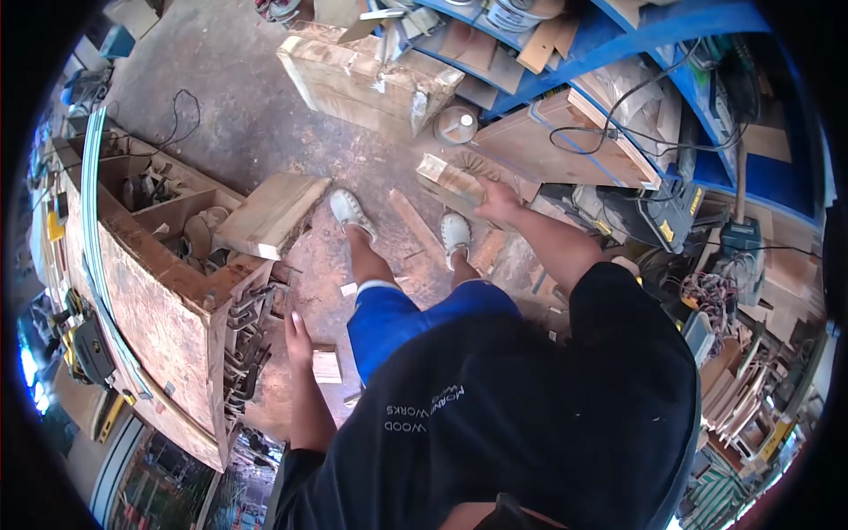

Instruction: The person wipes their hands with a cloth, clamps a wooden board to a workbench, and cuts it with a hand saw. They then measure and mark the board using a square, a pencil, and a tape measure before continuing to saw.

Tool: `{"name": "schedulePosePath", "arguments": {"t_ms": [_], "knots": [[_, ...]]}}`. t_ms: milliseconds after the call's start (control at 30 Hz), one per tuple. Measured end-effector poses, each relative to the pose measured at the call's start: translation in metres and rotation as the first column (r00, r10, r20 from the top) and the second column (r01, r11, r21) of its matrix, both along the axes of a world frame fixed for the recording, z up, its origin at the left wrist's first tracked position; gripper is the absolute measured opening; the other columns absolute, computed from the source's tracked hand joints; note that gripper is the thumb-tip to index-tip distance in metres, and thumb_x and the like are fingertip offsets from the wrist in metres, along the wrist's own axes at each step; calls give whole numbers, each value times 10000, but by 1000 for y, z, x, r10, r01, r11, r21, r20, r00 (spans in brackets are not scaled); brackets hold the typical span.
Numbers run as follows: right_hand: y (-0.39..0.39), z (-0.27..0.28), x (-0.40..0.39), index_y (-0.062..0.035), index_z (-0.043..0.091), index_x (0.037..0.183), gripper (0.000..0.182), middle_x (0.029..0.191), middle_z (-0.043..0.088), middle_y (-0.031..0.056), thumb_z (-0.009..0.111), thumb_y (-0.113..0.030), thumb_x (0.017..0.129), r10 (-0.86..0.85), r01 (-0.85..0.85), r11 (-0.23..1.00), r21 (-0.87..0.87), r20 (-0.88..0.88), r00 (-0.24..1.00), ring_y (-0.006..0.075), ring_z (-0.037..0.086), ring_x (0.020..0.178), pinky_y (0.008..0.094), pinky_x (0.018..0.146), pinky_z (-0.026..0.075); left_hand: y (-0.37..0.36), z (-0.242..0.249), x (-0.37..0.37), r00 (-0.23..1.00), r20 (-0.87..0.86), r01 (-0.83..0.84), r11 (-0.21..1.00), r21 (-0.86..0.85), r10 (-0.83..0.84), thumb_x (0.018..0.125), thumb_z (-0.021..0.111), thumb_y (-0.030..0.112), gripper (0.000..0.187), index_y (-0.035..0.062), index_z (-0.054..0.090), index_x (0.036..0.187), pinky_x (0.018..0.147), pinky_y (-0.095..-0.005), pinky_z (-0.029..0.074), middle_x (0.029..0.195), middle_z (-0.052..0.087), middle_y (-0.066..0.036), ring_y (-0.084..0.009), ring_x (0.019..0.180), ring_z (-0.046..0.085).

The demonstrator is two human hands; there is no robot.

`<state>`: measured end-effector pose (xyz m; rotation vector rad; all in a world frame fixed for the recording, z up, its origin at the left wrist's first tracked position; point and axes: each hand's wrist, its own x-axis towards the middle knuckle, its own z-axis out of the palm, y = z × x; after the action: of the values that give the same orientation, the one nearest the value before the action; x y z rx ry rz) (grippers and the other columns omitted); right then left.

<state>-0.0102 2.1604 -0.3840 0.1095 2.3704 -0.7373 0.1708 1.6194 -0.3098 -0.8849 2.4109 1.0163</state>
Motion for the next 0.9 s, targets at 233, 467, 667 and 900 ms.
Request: {"name": "schedulePosePath", "arguments": {"t_ms": [233, 467, 667, 900], "knots": [[67, -69, 1, -89, 517, 1264, 732, 1099, 654, 179, 814, -277, 622, -71, 70, 997, -31, -39, 997, 337, 626, 1034, 411, 893, 493, 59, 36, 69, 958, 262, 142, 987, -80, -117, 1010, 412, 400, 551, -2, 419, 1387, 1088, -375, 321, 1386, 474, -203, -316, 1308, 425], [129, -110, -25, -91, 569, 1158, 598, 1055, 667, 179, 792, -260, 630, -182, 159, 963, -220, -92, 979, 340, 641, 988, 405, 856, 506, 90, 9, 69, 942, 315, 127, 992, -20, -114, 1017, 393, 411, 554, 5, 414, 1394, 1094, -360, 313, 1395, 472, -186, -293, 1314, 418], [79, -89, 15, -85, 561, 1135, 605, 968, 680, 171, 794, -283, 612, -347, 336, 938, -89, -180, 920, 336, 660, 896, 414, 785, 523, 109, 8, 54, 941, 308, 135, 990, 49, -144, 1022, 380, 419, 557, 10, 410, 1399, 1098, -348, 307, 1402, 470, -175, -277, 1319, 414], [47, -82, 4, -106, 555, 1180, 633, 930, 678, 168, 795, -281, 621, -277, 266, 958, -108, -102, 955, 355, 660, 885, 422, 762, 521, 123, 20, 40, 952, 300, 38, 995, 93, -65, 1023, 384, 412, 557, 5, 403, 1401, 1085, -329, 316, 1392, 477, -174, -261, 1309, 423]]}}
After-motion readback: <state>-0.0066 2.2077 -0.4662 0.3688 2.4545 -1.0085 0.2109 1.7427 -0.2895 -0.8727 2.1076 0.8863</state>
